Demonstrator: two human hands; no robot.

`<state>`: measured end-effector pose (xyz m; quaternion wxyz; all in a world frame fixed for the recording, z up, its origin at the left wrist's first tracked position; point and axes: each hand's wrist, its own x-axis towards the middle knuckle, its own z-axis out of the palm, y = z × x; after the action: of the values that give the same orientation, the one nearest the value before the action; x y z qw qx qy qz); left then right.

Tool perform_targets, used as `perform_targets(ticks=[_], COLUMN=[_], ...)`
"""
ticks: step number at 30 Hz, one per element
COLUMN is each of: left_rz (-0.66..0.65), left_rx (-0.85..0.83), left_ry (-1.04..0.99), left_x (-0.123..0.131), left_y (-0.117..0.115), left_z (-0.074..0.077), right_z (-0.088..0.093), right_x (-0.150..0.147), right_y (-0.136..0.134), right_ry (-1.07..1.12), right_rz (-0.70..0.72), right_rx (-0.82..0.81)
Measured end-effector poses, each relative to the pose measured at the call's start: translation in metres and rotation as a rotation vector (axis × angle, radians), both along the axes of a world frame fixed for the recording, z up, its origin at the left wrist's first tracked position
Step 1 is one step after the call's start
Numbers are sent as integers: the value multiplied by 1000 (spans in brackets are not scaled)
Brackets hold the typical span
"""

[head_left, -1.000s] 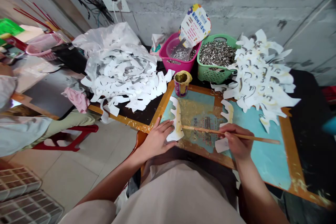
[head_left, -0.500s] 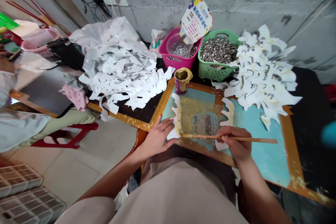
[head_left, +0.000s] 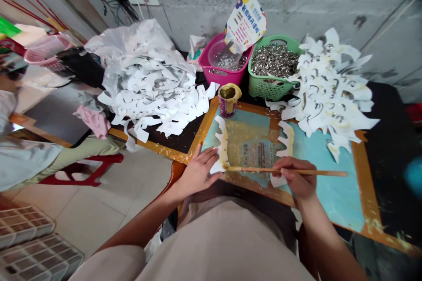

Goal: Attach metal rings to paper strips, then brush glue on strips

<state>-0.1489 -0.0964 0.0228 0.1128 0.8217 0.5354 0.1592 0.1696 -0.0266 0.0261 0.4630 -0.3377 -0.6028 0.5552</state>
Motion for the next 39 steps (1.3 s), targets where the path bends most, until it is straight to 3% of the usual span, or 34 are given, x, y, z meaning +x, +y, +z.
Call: perform_targets(ticks=[4,11,16,21,26,33,39], left_rz=[4,30,80,185,217,167,165], left_rx=[21,137,178,227,206,254,280], left_ry=[19,22,-89,-295,-350,-261,-139], left_x=[0,1,0,-1,-2,-3,0], left_y=[-2,-9,-14,-16,-17,-20,-23], left_z=[-3,-7,-16,-20,-23,-28,-29], right_z=[-3,-3,2,-4,-14,-14,-12], right_x=[3,12,10,-7,-21,-21,-18], right_y=[-1,-7,-10,-17,-20,-15,-19], right_ry=[-16,104,239,230,130,130,198], right_rz=[-18,-321,-529,-445,-401,-578,-474], right_rx=[-15,-52,-34,-127,-199,-98,-174])
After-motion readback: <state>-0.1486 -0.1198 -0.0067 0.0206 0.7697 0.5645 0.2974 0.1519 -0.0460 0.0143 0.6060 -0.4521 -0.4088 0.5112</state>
